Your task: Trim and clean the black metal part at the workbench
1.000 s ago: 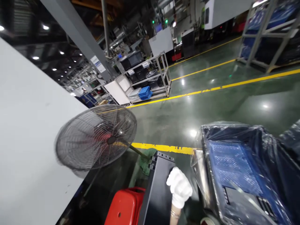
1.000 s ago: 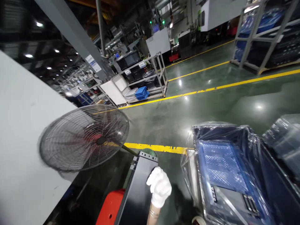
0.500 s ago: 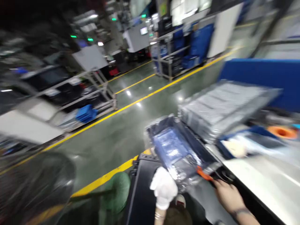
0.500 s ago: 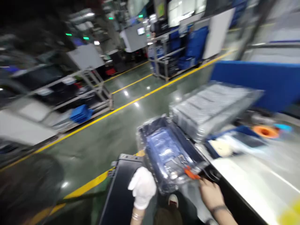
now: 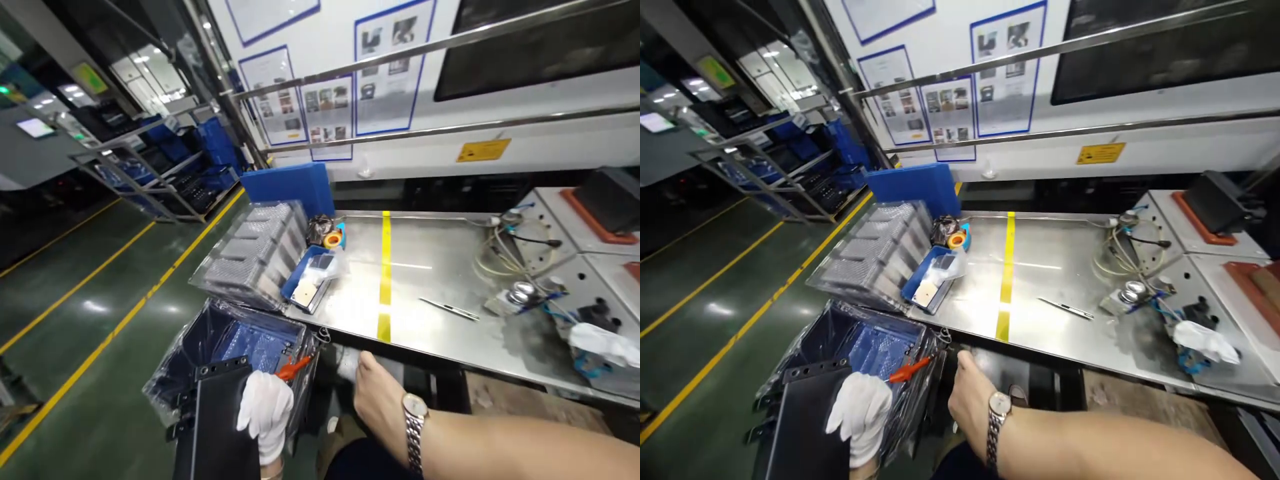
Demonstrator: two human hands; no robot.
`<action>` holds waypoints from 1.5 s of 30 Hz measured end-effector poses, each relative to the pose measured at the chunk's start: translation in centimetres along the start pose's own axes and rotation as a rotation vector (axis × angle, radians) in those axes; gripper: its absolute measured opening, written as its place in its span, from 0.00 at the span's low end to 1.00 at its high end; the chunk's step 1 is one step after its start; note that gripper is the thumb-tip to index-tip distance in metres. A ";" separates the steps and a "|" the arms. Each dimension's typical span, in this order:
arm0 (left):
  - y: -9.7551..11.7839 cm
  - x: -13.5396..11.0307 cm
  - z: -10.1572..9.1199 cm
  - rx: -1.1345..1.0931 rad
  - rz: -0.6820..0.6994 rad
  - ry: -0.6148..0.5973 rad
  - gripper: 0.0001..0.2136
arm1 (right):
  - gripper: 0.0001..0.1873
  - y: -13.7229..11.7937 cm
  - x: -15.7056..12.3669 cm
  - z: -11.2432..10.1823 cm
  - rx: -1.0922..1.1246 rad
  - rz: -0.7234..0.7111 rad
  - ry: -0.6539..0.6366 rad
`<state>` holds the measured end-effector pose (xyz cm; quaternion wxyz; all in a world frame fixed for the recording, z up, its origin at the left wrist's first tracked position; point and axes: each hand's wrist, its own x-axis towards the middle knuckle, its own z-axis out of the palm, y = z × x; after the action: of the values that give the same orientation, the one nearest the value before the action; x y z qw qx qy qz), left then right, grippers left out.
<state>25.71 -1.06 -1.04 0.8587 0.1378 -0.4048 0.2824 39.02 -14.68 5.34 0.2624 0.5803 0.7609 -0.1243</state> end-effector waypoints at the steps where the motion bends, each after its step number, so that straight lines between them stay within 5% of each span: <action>1: -1.2 0.6 -0.2 -0.069 0.016 0.041 0.21 | 0.10 0.4 -0.6 0.1 -0.009 -0.012 -0.008; 6: -5.8 2.6 -0.9 -0.244 0.020 0.086 0.21 | 0.09 1.8 -3.2 0.7 -0.054 -0.083 0.000; 11: -7.8 3.6 -0.6 -0.196 -0.001 0.207 0.22 | 0.09 2.6 -4.6 1.5 -0.118 -0.078 0.016; 21: -9.4 4.3 -0.1 -0.042 -0.002 0.200 0.23 | 0.12 2.5 -6.5 2.5 -0.140 -0.127 0.153; 39: -10.1 3.9 1.0 0.076 0.001 0.417 0.24 | 0.14 1.7 -8.0 3.3 -0.101 -0.135 0.218; 45: -10.2 3.8 0.6 0.046 0.044 0.339 0.23 | 0.12 1.6 -8.1 3.2 -0.112 -0.155 0.194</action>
<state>33.35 -8.15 2.18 0.9049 0.0988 -0.2505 0.3296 42.87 -22.45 7.29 0.2090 0.5138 0.8308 -0.0448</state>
